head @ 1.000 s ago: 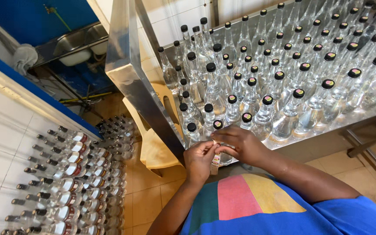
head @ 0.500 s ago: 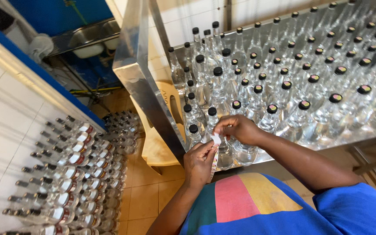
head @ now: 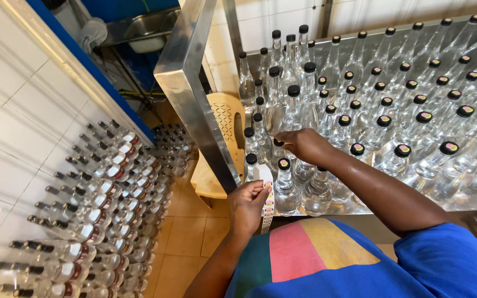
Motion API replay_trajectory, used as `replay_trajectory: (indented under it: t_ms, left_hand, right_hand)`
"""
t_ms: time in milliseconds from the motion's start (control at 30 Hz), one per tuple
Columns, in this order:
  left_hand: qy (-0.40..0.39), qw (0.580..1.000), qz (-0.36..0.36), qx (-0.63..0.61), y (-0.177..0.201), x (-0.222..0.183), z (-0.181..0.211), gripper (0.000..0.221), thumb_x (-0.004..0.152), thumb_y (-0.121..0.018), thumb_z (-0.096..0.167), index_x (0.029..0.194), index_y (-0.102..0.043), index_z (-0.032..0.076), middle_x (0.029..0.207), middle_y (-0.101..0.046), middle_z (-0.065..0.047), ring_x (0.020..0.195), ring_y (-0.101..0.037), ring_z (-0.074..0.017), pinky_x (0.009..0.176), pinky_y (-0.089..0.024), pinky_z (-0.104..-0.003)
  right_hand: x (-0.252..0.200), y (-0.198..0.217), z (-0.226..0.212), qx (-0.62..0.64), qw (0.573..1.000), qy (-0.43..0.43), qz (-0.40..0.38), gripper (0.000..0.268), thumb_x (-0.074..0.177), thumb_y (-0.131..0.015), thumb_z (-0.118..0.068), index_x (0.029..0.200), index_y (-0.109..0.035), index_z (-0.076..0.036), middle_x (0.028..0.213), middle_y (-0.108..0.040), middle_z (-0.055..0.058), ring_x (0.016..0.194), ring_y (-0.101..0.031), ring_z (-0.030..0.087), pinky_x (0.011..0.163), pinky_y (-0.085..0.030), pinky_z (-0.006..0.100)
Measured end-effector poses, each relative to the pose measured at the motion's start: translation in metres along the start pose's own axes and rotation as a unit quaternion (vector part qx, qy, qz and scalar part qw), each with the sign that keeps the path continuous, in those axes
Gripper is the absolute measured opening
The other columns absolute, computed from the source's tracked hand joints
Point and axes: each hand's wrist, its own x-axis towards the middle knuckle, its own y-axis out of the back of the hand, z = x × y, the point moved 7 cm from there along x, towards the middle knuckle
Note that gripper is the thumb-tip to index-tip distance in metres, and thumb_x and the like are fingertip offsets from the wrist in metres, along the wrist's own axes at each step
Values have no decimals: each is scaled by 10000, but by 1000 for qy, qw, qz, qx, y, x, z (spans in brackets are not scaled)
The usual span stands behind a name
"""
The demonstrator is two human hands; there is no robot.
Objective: The person applies small circular stickers to the necks of numerous clear glass bottles arranged on a metal rack. They peel stickers from a sheet and place them on the bottles one by one, working across the rows.
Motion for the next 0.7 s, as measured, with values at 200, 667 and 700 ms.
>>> replay_trajectory:
  t_ms: [200, 667, 700]
  left_hand:
    - [29, 999, 12, -9, 1, -5, -4, 156, 903, -936, 168, 1033, -898, 91, 840, -866, -95, 752, -810, -138, 700, -648, -297]
    - [88, 986, 16, -139, 2, 1, -4, 125, 929, -918, 110, 958, -873, -3, 703, -771, -93, 595, -688, -102, 620, -583, -252]
    - [93, 983, 18, -157, 0, 1, -5, 131, 922, -918, 112, 955, -871, -7, 704, -768, -92, 590, -681, -102, 619, -586, -249]
  right_hand:
    - [-14, 4, -16, -31, 996, 67, -55, 463, 999, -728, -96, 1461, -725, -123, 1602, -668, 149, 1389, -651, 515, 1100, -580, 632]
    - [-69, 52, -126, 131, 985, 100, 42, 553, 952, -846, -350, 1448, -740, -130, 1279, -817, 195, 1124, -781, 459, 947, -642, 545]
    - [-76, 53, -144, 127, 973, 184, 57, 521, 924, -857, -403, 1393, -797, -185, 1330, -823, 127, 1188, -777, 397, 988, -641, 501]
